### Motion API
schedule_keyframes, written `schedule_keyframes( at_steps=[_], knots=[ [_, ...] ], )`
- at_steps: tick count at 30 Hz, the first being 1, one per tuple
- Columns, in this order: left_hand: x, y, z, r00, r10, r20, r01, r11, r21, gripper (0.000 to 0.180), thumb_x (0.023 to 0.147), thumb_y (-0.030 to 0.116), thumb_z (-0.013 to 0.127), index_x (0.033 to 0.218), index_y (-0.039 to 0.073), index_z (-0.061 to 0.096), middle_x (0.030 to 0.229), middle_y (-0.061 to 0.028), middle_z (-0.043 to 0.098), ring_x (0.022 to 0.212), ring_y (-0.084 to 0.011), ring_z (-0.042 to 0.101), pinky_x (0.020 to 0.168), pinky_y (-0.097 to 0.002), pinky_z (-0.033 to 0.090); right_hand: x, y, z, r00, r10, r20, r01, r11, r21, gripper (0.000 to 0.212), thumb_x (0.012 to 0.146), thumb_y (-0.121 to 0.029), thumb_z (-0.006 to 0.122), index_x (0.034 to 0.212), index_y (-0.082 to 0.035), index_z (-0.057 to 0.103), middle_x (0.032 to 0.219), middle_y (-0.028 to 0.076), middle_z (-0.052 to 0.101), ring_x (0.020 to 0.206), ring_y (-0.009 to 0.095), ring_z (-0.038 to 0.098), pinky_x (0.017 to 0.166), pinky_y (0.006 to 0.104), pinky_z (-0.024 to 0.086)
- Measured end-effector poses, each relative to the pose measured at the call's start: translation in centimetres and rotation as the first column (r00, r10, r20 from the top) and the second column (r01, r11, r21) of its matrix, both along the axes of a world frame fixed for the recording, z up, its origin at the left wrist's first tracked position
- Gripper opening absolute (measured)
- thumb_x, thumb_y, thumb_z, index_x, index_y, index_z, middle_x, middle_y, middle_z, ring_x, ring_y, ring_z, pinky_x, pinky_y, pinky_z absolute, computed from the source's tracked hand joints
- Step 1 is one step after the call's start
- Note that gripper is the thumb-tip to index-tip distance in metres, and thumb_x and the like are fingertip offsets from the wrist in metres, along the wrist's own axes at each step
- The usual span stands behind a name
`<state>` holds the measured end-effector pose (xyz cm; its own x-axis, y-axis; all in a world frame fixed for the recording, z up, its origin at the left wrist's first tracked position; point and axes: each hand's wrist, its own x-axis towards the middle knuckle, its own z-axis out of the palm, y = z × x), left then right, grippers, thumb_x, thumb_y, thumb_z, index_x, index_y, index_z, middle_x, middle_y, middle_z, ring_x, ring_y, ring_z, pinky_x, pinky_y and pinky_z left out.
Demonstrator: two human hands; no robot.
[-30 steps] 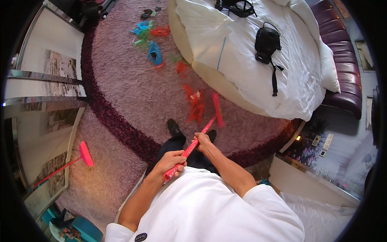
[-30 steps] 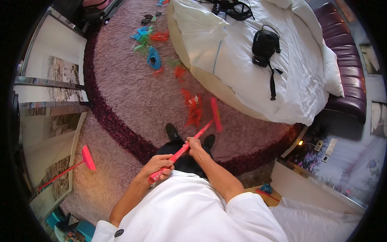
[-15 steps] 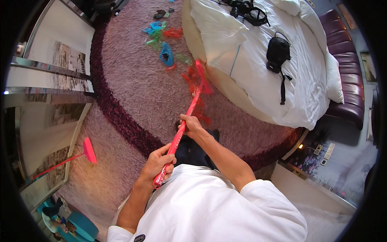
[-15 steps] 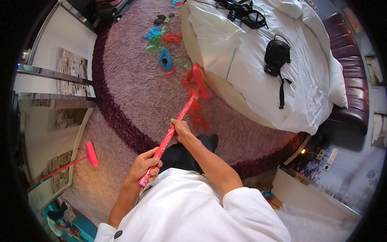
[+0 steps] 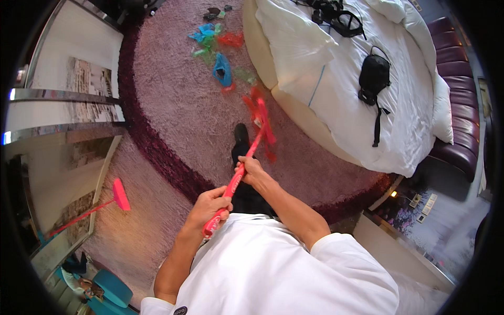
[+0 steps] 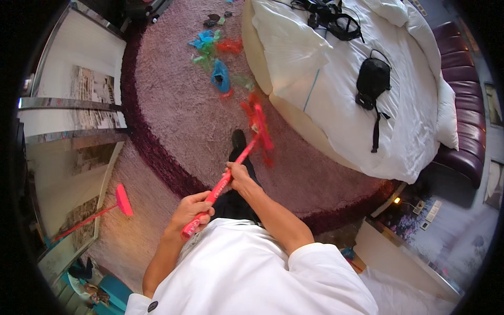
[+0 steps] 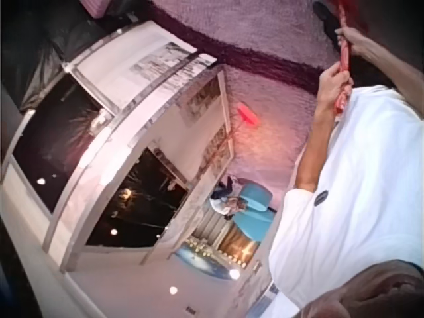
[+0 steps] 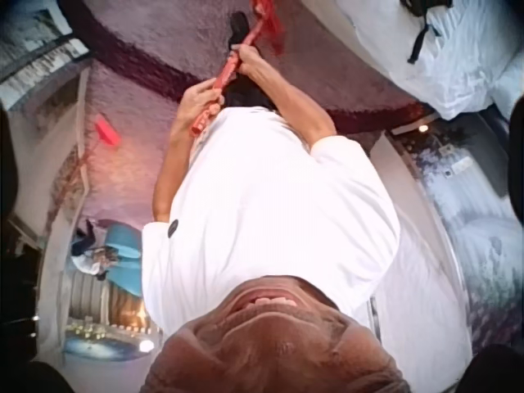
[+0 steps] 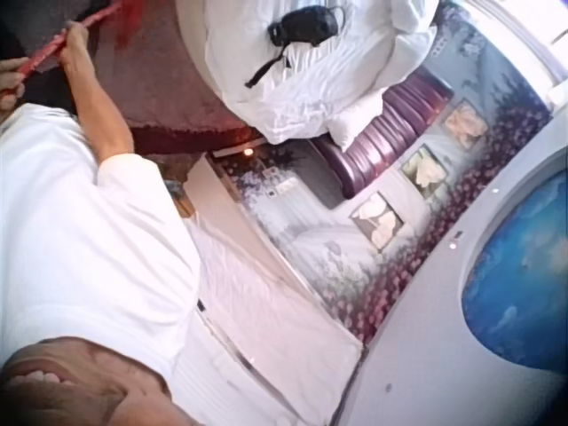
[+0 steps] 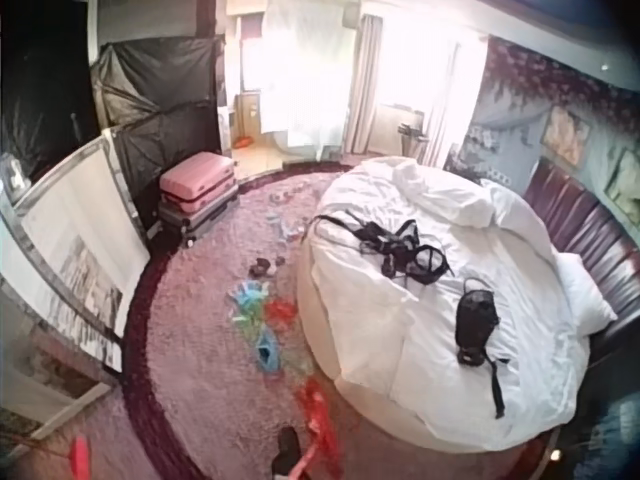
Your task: The person uses a red broom to sweep scattered colorful confetti and debris on a pink rug in a bedroom. The person moves the broom back and forth to gather the debris into a pile near a bed and a pink suitcase.
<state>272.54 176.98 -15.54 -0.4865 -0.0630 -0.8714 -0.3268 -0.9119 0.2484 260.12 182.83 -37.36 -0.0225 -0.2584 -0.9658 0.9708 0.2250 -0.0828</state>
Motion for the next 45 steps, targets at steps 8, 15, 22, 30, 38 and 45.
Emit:
schedule_keyframes(
  at_steps=[8,15,22,30,38,45],
  knots=[
    [-2.7,-7.3,3.6,0.998,0.063,0.023,-0.060,0.991,-0.120,0.039,0.081,0.005,0.050,0.119,0.003,0.041,0.068,-0.0061,0.052,0.038,-0.0065,0.044,0.027,-0.0210,0.033,-3.4,-10.8,5.3,0.975,0.109,-0.194,-0.152,0.963,-0.222,0.016,0.081,-0.016,0.056,0.072,-0.004,0.049,0.059,0.005,0.050,0.047,0.016,0.051,0.045,0.0290,0.045],
    [-2.1,-10.8,-0.2,0.995,0.101,0.013,-0.102,0.983,0.152,0.028,0.083,0.007,0.049,0.111,0.003,0.046,0.067,-0.0079,0.055,0.039,-0.0052,0.044,0.028,-0.0188,0.032,-2.5,-9.9,2.0,0.999,0.036,-0.017,-0.033,0.992,0.125,0.009,0.080,-0.008,0.049,0.075,-0.004,0.043,0.057,0.005,0.042,0.045,0.018,0.043,0.043,0.0319,0.042],
    [-2.3,-16.6,0.1,1.000,0.014,0.027,-0.014,1.000,-0.006,0.028,0.082,0.005,0.049,0.110,0.001,0.045,0.066,-0.0072,0.054,0.038,-0.0068,0.046,0.030,-0.0188,0.031,-2.1,-17.4,1.9,0.999,-0.006,-0.036,0.007,1.000,0.016,0.011,0.081,-0.010,0.052,0.077,-0.002,0.046,0.058,0.005,0.046,0.046,0.016,0.045,0.043,0.0273,0.042],
    [2.3,-25.4,1.4,0.985,-0.170,-0.022,0.169,0.984,-0.048,0.053,0.080,0.005,0.053,0.128,0.003,0.032,0.066,-0.0086,0.053,0.039,-0.0092,0.046,0.031,-0.0209,0.035,1.4,-24.8,4.3,0.978,-0.070,-0.198,0.048,0.992,-0.115,0.017,0.080,-0.017,0.058,0.072,-0.005,0.049,0.057,0.005,0.049,0.046,0.018,0.051,0.045,0.0305,0.046],
    [0.4,-29.2,-2.5,0.858,-0.483,-0.174,0.511,0.834,0.206,0.032,0.082,0.008,0.051,0.112,0.002,0.044,0.068,-0.0066,0.051,0.041,-0.0063,0.045,0.030,-0.0185,0.032,4.7,-17.8,0.6,0.872,-0.476,-0.116,0.489,0.860,0.148,0.015,0.080,-0.019,0.056,0.076,-0.007,0.049,0.060,0.005,0.050,0.049,0.022,0.053,0.043,0.0382,0.045],
    [-4.2,-22.5,-9.3,0.763,-0.613,-0.206,0.647,0.716,0.263,0.017,0.083,0.007,0.049,0.098,-0.002,0.048,0.068,-0.0078,0.050,0.042,-0.0076,0.046,0.031,-0.0201,0.034,3.3,-9.5,-1.8,0.747,-0.631,-0.209,0.660,0.672,0.336,0.009,0.079,-0.008,0.051,0.075,-0.007,0.043,0.055,0.004,0.044,0.046,0.016,0.044,0.043,0.0285,0.041]
  ],
)
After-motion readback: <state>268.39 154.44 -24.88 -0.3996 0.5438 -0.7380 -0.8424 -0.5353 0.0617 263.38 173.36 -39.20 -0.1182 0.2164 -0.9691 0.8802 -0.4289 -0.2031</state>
